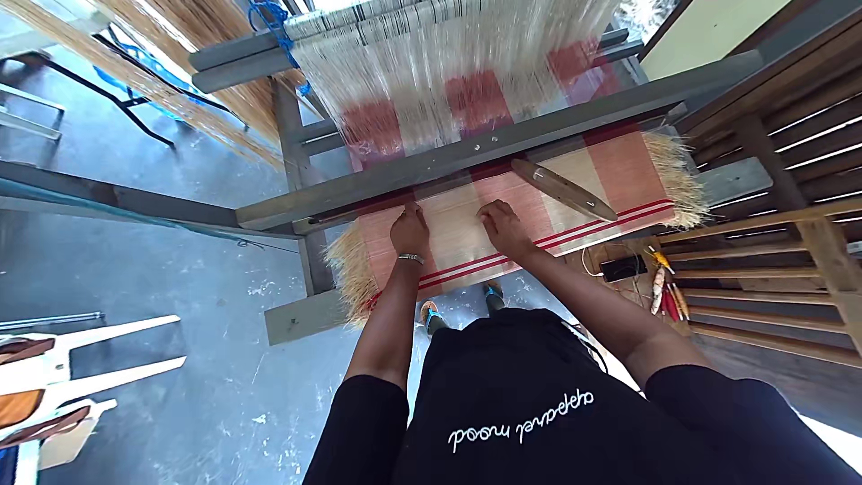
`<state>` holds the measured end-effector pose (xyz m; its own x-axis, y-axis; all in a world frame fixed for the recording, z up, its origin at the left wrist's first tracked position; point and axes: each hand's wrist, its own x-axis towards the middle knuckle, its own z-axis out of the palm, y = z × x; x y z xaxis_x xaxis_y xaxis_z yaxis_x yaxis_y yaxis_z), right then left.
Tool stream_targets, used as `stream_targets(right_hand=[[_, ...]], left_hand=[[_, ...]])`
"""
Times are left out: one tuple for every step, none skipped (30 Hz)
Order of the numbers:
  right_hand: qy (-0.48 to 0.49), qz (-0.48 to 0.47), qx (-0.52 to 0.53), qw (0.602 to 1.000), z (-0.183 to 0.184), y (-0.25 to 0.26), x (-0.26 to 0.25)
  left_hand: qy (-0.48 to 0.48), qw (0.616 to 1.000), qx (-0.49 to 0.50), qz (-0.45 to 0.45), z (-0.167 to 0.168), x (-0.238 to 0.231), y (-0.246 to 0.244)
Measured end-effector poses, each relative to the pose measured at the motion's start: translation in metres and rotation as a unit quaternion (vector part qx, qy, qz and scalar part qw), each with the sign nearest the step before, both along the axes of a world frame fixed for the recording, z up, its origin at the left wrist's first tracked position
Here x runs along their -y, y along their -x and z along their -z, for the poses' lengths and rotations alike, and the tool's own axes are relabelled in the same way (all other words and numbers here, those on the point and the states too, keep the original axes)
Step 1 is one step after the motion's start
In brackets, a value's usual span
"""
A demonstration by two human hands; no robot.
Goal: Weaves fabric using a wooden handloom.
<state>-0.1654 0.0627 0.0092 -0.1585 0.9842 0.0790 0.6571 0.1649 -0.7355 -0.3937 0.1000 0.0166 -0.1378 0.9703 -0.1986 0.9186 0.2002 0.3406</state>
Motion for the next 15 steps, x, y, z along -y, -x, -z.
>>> stream_targets(right_hand=[[-0.006, -0.023, 0.013, 1.000, 0.001, -0.001, -0.003], [-0.014, -0.047, 0.029, 0.998, 0.003, 0.000, -0.007], [-0.017, -0.071, 0.042, 0.996, 0.004, 0.003, -0.009], [-0.018, -0.094, 0.055, 0.994, 0.003, 0.007, -0.013], [-0.017, -0.116, 0.070, 0.991, 0.003, 0.012, -0.016], [-0.018, -0.134, 0.087, 0.987, 0.002, 0.017, -0.019], [-0.017, -0.149, 0.101, 0.984, 0.002, 0.021, -0.022], [-0.020, -0.161, 0.110, 0.981, 0.003, 0.024, -0.025], [-0.027, -0.169, 0.115, 0.979, 0.005, 0.027, -0.026], [-0.033, -0.173, 0.119, 0.977, 0.005, 0.028, -0.027], [-0.037, -0.176, 0.123, 0.976, 0.006, 0.030, -0.027], [-0.041, -0.179, 0.128, 0.975, 0.006, 0.030, -0.026], [-0.047, -0.182, 0.132, 0.973, 0.008, 0.032, -0.026], [-0.057, -0.186, 0.135, 0.972, 0.009, 0.033, -0.027], [-0.069, -0.191, 0.136, 0.970, 0.010, 0.034, -0.028]], left_hand=[[0.008, 1.000, -0.002, 0.002, -0.001, -0.003, -0.001], [0.013, 1.000, 0.000, 0.008, -0.003, -0.005, -0.002], [0.017, 1.000, 0.011, 0.017, -0.004, -0.005, -0.003], [0.024, 0.999, 0.031, 0.030, -0.006, -0.004, -0.003], [0.031, 0.997, 0.049, 0.043, -0.008, -0.002, -0.004], [0.037, 0.996, 0.061, 0.052, -0.009, 0.002, -0.004], [0.037, 0.996, 0.068, 0.053, -0.009, 0.007, -0.003], [0.030, 0.996, 0.075, 0.046, -0.007, 0.012, -0.001], [0.018, 0.996, 0.083, 0.032, -0.005, 0.018, 0.002], [0.002, 0.996, 0.093, 0.016, -0.003, 0.024, 0.007], [-0.013, 0.995, 0.104, 0.000, 0.000, 0.030, 0.012], [-0.021, 0.993, 0.115, -0.016, 0.002, 0.035, 0.018], [-0.028, 0.991, 0.124, -0.030, 0.003, 0.039, 0.023], [-0.036, 0.989, 0.135, -0.043, 0.002, 0.042, 0.027], [-0.043, 0.987, 0.143, -0.052, 0.002, 0.044, 0.031]])
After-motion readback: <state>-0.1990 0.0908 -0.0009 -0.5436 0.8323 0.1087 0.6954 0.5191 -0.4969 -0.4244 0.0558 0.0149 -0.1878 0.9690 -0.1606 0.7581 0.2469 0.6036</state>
